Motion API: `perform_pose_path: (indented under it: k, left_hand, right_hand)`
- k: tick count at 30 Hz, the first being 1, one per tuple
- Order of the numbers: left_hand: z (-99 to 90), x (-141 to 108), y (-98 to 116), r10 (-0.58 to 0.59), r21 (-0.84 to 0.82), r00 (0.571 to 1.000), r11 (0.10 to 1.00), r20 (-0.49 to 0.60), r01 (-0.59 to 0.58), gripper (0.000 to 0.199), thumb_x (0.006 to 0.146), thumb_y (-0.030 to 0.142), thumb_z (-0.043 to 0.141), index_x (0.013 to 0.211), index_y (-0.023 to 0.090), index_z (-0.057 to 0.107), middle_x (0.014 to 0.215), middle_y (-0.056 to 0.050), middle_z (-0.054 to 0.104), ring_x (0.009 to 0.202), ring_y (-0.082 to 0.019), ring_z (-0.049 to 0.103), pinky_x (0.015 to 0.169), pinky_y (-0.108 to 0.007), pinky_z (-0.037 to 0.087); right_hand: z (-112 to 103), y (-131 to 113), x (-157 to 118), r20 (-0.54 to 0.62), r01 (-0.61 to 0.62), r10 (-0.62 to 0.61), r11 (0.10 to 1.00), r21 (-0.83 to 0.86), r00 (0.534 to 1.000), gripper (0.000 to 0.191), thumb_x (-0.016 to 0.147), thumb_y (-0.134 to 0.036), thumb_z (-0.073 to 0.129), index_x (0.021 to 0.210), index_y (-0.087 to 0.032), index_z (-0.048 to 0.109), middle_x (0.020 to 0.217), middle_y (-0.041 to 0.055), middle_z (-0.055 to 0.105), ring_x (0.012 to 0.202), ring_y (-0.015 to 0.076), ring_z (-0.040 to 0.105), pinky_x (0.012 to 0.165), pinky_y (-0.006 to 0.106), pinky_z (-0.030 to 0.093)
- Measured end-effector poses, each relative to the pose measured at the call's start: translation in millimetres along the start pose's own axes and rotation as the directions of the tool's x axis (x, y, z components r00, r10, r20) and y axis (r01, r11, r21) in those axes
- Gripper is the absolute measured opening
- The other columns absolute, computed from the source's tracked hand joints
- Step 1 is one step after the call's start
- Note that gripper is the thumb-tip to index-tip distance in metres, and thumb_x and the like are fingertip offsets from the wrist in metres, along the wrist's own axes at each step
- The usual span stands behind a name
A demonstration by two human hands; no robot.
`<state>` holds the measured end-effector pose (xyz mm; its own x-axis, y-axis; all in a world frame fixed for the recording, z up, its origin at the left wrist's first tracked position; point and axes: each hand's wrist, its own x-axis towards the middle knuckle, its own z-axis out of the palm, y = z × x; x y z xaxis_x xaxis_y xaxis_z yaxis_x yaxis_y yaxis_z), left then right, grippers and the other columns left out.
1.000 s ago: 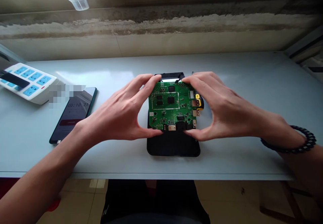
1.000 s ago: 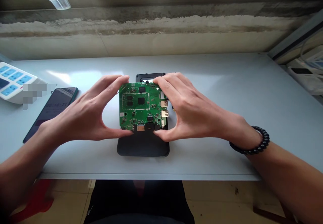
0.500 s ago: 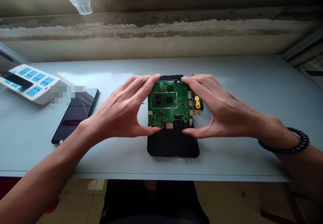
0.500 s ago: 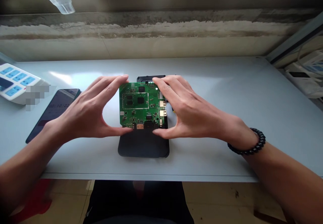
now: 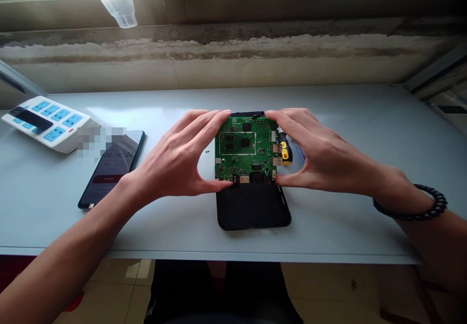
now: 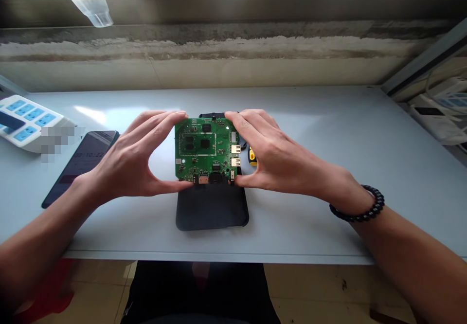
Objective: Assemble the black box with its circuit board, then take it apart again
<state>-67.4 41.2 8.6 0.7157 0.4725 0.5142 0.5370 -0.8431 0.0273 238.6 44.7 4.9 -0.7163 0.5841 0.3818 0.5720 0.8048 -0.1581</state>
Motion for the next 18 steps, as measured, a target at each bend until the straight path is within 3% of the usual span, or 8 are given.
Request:
perform_pose_path:
  k: [6,18]
  left_hand:
    - [-0.1,0.1,-1.1,0.031,-0.001,0.999,1.0,-0.019,-0.031,0.092,0.086,0.051,0.082,0.157,0.013,0.037,0.146,-0.024,0.063,0.13,-0.039,0.061,0.108,-0.057,0.056]
    - [1.2,-2.2,-1.2,0.011,0.014,0.999,1.0,-0.051,-0.01,0.097,0.084,0.05,0.084,0.16,0.019,0.033,0.147,-0.02,0.063,0.128,-0.036,0.062,0.104,-0.054,0.06]
  right_hand:
    - [1.6,4.0,0.5,-0.054,0.017,-0.015,0.999,0.033,0.998,0.09,0.084,-0.057,0.074,0.159,-0.023,0.038,0.143,0.0158,0.059,0.135,0.0385,0.056,0.104,0.057,0.059]
    - [3.8,5.1,-0.1,-0.027,0.004,-0.003,0.999,0.038,1.0,0.114,0.076,-0.074,0.079,0.165,-0.021,0.032,0.148,0.0194,0.055,0.138,0.0399,0.054,0.106,0.06,0.057]
